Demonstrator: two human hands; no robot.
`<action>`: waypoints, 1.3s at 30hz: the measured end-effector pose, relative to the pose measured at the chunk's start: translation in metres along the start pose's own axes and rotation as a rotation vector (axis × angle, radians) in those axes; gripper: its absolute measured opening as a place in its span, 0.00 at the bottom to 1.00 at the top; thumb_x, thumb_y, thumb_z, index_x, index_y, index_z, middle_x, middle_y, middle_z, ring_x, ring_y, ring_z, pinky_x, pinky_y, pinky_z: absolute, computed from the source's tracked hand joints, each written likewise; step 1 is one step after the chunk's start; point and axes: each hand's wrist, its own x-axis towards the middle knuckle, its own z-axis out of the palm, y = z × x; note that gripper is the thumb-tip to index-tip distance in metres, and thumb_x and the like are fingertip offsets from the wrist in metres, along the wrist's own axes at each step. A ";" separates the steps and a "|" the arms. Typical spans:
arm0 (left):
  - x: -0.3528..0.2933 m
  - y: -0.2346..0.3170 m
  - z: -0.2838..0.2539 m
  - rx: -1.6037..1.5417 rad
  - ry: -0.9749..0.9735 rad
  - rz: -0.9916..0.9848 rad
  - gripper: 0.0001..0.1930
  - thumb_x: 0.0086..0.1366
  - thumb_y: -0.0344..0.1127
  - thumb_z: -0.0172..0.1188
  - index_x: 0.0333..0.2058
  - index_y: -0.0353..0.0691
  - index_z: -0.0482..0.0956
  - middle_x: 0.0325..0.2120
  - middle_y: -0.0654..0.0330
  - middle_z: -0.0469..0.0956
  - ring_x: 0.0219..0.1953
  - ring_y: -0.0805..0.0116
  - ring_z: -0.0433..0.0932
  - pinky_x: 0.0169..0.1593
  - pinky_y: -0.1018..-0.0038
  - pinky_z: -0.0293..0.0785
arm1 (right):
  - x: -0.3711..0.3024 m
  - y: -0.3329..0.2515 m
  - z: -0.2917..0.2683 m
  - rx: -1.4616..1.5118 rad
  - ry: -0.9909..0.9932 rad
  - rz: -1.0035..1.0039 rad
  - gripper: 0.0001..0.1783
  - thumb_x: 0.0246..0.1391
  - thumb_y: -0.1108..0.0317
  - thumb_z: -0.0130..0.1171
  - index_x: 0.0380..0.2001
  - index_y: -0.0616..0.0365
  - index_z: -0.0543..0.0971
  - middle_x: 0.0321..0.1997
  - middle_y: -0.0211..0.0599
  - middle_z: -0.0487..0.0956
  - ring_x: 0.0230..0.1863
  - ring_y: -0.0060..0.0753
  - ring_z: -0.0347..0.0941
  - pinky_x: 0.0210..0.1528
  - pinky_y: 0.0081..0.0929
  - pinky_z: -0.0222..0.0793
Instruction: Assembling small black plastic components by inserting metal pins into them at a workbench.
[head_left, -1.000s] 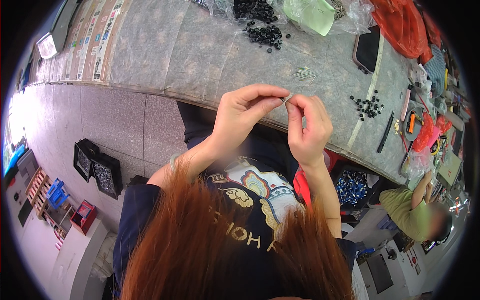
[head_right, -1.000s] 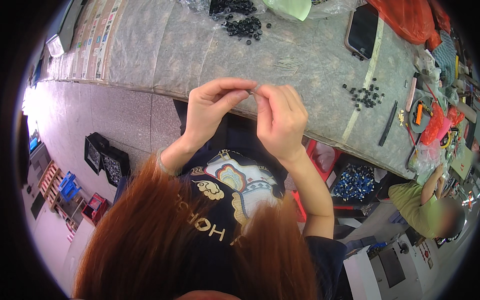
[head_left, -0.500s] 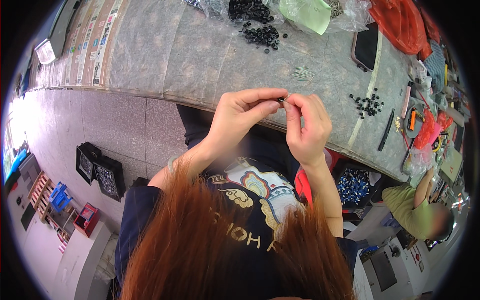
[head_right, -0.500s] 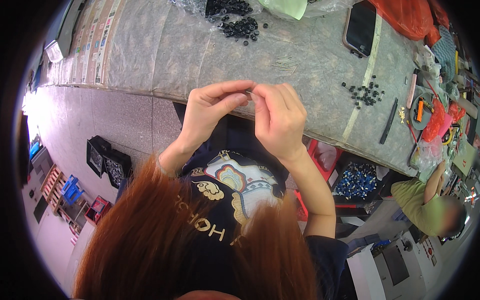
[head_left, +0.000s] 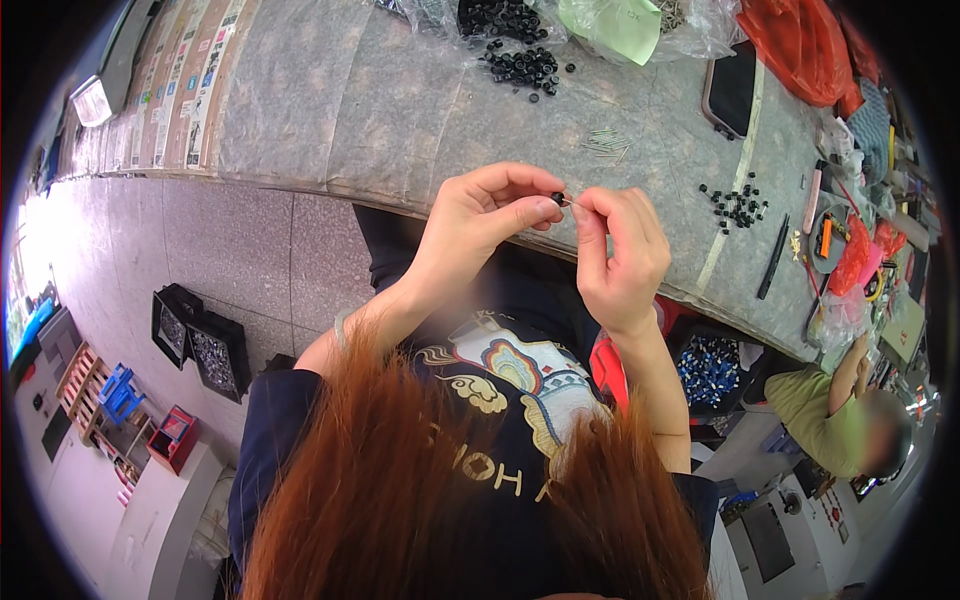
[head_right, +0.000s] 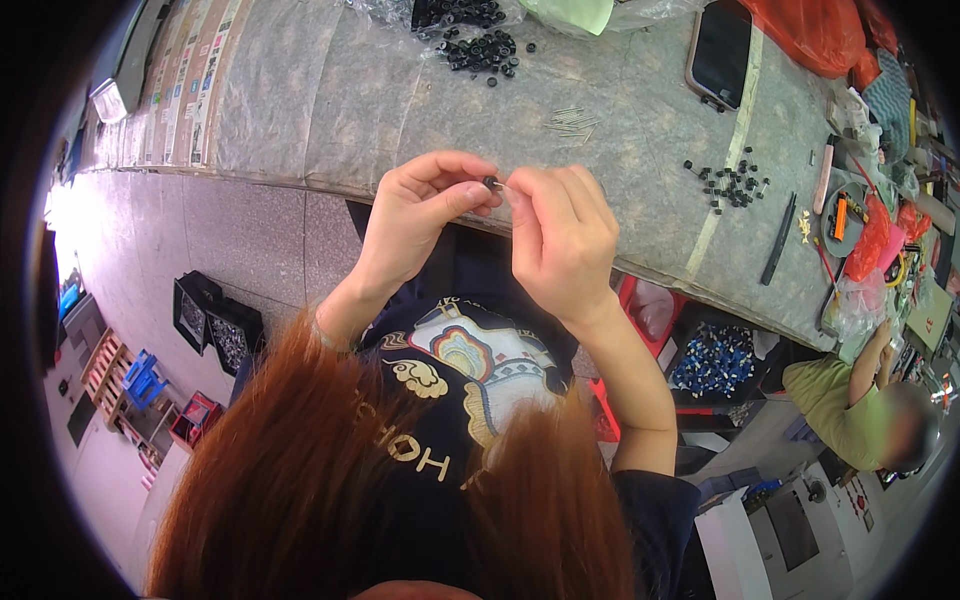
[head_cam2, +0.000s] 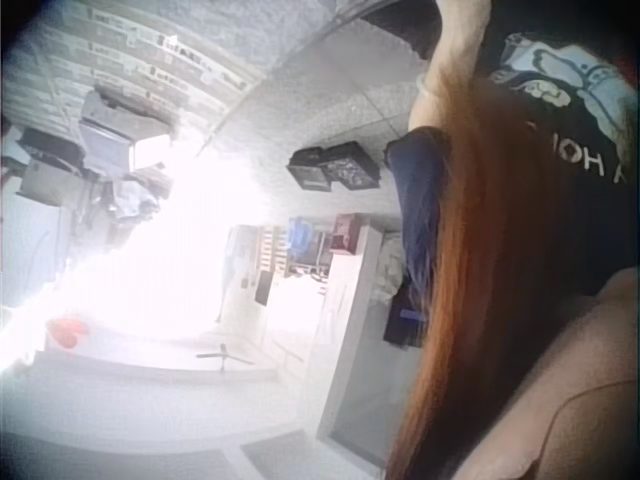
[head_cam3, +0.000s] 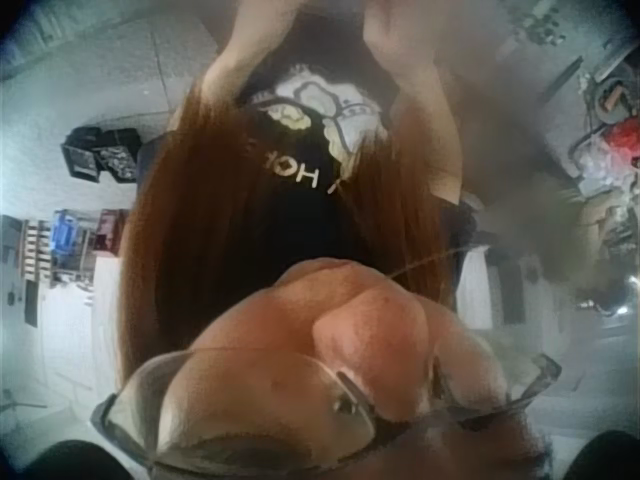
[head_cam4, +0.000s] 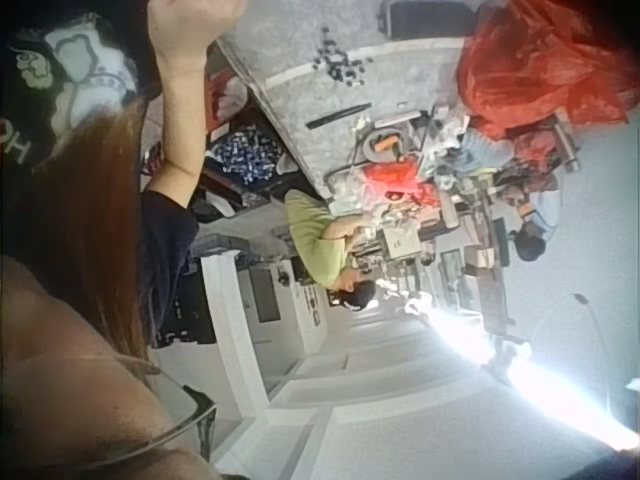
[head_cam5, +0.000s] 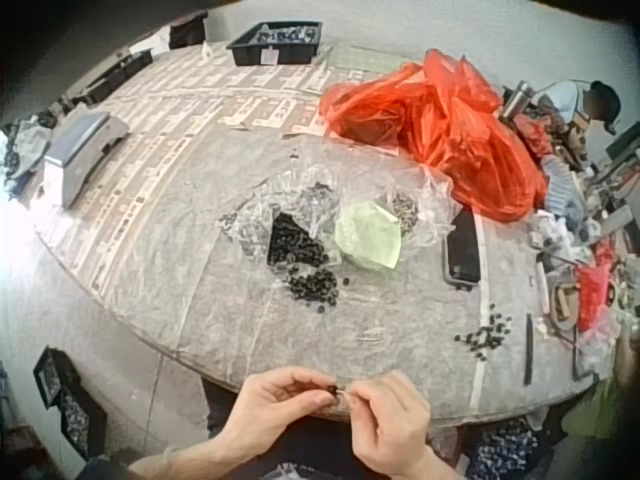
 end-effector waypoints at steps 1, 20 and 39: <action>0.000 -0.001 0.000 0.000 -0.005 0.003 0.09 0.55 0.23 0.53 0.36 0.31 0.72 0.31 0.58 0.75 0.34 0.73 0.74 0.38 0.80 0.71 | 0.000 0.001 0.000 -0.015 -0.006 -0.023 0.05 0.38 0.80 0.53 0.23 0.61 0.71 0.20 0.37 0.70 0.22 0.37 0.65 0.23 0.28 0.60; 0.011 -0.011 -0.008 0.128 -0.011 0.007 0.10 0.57 0.26 0.52 0.38 0.31 0.72 0.30 0.59 0.75 0.33 0.76 0.73 0.38 0.81 0.70 | -0.003 0.015 0.009 0.130 -0.115 0.163 0.08 0.42 0.76 0.55 0.30 0.60 0.73 0.23 0.38 0.73 0.26 0.34 0.70 0.26 0.25 0.64; 0.020 -0.014 -0.025 -0.348 -0.054 -0.076 0.10 0.58 0.27 0.50 0.39 0.32 0.69 0.32 0.60 0.72 0.35 0.75 0.73 0.39 0.80 0.70 | 0.014 0.001 0.020 0.148 -0.178 0.306 0.06 0.42 0.77 0.55 0.29 0.62 0.74 0.25 0.36 0.76 0.24 0.24 0.72 0.28 0.19 0.66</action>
